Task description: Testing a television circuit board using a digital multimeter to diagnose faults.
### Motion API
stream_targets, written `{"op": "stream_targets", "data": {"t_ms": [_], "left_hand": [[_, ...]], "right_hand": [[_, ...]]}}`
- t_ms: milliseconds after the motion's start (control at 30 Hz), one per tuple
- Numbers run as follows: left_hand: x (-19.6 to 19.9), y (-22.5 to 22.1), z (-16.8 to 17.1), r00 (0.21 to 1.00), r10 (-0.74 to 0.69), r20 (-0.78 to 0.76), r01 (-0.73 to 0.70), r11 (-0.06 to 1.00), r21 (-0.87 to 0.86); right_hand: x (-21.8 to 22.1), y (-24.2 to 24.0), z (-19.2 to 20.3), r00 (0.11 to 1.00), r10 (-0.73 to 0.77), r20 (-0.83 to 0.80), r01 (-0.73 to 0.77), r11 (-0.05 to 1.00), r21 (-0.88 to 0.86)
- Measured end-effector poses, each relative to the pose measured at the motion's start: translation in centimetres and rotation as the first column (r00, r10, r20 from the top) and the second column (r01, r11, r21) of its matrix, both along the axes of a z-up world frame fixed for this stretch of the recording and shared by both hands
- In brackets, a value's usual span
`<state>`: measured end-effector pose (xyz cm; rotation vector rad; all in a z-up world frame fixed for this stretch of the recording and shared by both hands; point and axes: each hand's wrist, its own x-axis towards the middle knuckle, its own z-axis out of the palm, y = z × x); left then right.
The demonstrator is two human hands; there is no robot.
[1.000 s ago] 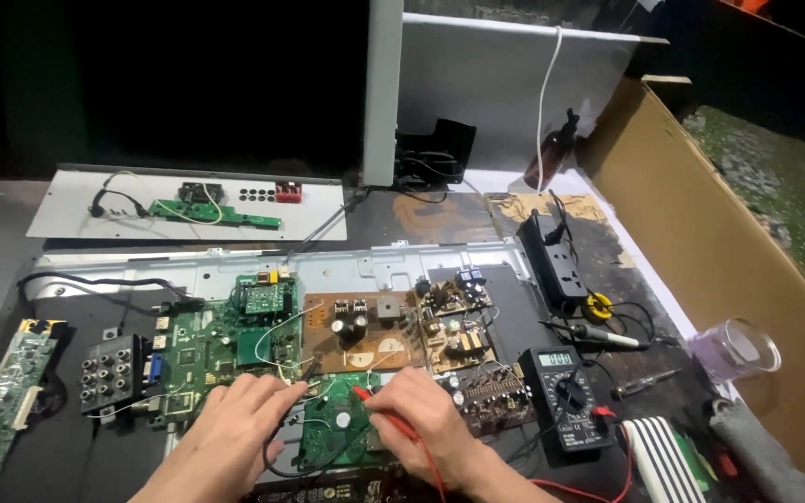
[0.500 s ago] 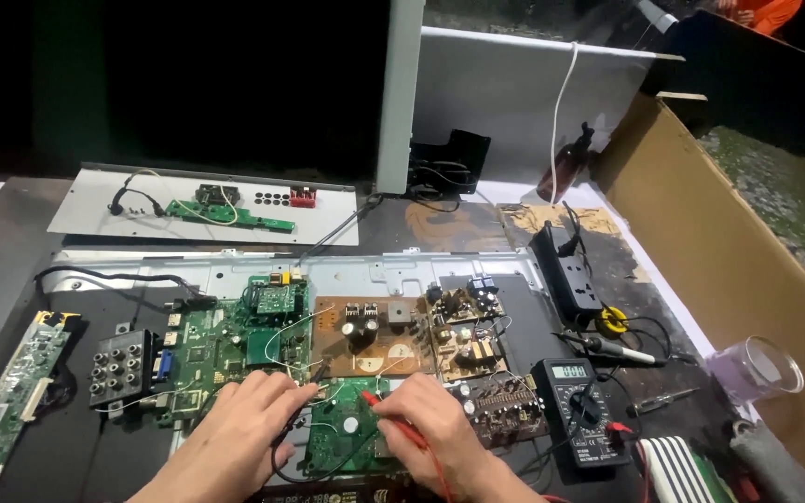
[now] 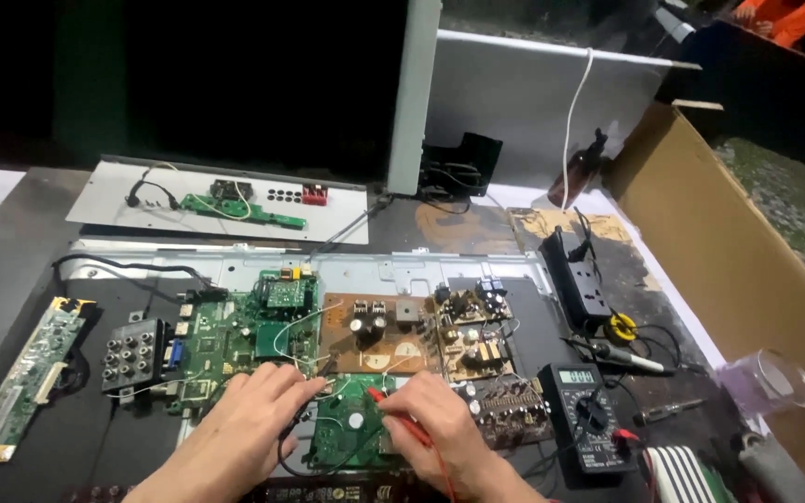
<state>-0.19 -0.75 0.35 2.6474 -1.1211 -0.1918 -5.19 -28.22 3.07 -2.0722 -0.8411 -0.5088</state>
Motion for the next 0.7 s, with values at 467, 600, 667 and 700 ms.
{"op": "stream_targets", "data": {"t_ms": [467, 600, 667, 700], "left_hand": [[-0.1, 0.0, -0.7, 0.999, 0.023, 0.046, -0.023, 1.000, 0.000], [0.0, 0.0, -0.8, 0.998, 0.021, 0.058, -0.018, 0.999, -0.042], [0.0, 0.0, -0.9, 0.996, 0.015, 0.086, -0.009, 0.997, -0.078], [0.0, 0.0, -0.8, 0.994, 0.009, 0.112, 0.004, 0.994, -0.111]], "right_hand": [[-0.2, 0.0, 0.1, 1.000, 0.016, -0.005, -0.016, 0.999, -0.034], [-0.4, 0.1, 0.1, 1.000, 0.028, -0.001, -0.028, 0.999, -0.020], [-0.3, 0.0, -0.4, 1.000, 0.025, -0.001, -0.025, 1.000, -0.004], [-0.3, -0.1, -0.7, 1.000, 0.020, -0.004, -0.020, 1.000, 0.015]]}}
